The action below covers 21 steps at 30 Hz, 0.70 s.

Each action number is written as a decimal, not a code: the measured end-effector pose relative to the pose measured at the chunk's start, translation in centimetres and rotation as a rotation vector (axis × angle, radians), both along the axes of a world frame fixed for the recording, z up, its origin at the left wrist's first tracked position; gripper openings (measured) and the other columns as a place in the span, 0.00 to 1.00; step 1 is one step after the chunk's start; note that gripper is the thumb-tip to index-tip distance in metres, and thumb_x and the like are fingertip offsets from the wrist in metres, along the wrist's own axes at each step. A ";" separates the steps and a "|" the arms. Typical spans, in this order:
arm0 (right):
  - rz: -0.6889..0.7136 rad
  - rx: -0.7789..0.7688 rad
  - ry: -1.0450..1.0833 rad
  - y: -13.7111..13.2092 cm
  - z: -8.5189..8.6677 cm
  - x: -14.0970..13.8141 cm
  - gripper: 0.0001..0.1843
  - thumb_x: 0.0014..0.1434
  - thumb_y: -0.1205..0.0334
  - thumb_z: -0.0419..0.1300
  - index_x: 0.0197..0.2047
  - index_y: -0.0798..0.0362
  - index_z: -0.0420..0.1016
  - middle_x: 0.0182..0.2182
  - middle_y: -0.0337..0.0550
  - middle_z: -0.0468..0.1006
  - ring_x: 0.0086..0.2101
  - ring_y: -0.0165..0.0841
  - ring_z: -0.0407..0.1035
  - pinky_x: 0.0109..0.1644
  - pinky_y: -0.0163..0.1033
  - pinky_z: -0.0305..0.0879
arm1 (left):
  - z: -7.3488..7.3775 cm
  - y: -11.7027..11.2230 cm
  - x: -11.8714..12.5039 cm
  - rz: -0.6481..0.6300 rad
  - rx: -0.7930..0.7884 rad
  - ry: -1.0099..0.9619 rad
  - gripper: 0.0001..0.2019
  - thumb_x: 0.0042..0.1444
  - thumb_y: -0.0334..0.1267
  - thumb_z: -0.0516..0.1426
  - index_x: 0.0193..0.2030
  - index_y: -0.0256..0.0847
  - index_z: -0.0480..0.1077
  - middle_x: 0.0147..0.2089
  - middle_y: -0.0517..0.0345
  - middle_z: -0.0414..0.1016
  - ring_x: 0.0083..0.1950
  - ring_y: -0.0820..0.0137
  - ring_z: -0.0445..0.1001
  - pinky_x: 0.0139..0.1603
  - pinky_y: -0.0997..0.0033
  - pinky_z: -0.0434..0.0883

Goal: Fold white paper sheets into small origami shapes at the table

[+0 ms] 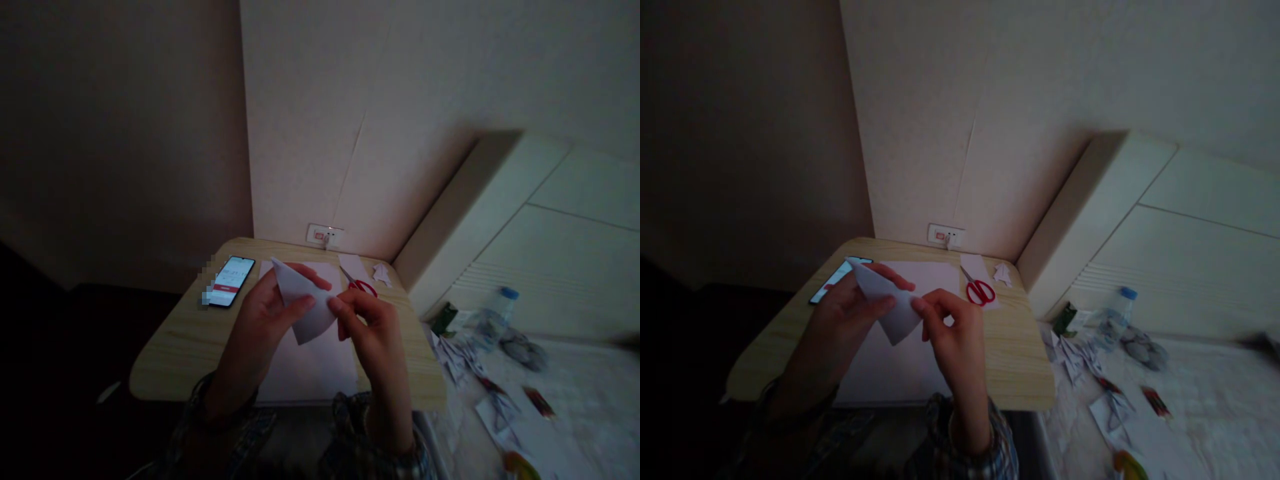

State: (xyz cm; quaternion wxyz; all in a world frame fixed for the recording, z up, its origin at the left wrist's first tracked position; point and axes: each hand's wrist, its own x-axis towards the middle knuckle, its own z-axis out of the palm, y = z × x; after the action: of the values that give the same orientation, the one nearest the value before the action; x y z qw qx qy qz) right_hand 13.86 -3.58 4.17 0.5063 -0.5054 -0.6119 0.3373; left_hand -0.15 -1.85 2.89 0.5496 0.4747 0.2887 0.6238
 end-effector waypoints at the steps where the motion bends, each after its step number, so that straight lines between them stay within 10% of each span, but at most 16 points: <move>1: 0.001 0.003 -0.011 0.0 0.0 0.0 0.14 0.56 0.60 0.59 0.20 0.53 0.70 0.13 0.32 0.65 0.18 0.26 0.60 0.26 0.32 0.55 | 0.0 0.0 0.0 0.017 0.002 0.000 0.08 0.50 0.31 0.63 0.37 0.43 0.72 0.37 0.60 0.78 0.40 0.70 0.75 0.41 0.73 0.69; 21: 0.030 0.003 -0.060 0.0 0.2 0.0 0.16 0.57 0.60 0.58 0.19 0.52 0.69 0.13 0.32 0.66 0.18 0.26 0.62 0.26 0.32 0.57 | 0.6 -0.4 0.4 0.029 -0.102 -0.166 0.03 0.55 0.37 0.59 0.34 0.41 0.72 0.35 0.56 0.81 0.37 0.68 0.78 0.38 0.71 0.73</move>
State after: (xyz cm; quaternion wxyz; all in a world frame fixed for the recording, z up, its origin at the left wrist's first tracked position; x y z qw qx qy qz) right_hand 13.91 -3.57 4.33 0.4833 -0.5055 -0.6348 0.3285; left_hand 0.24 -2.22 3.52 0.5859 0.3885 0.2806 0.6535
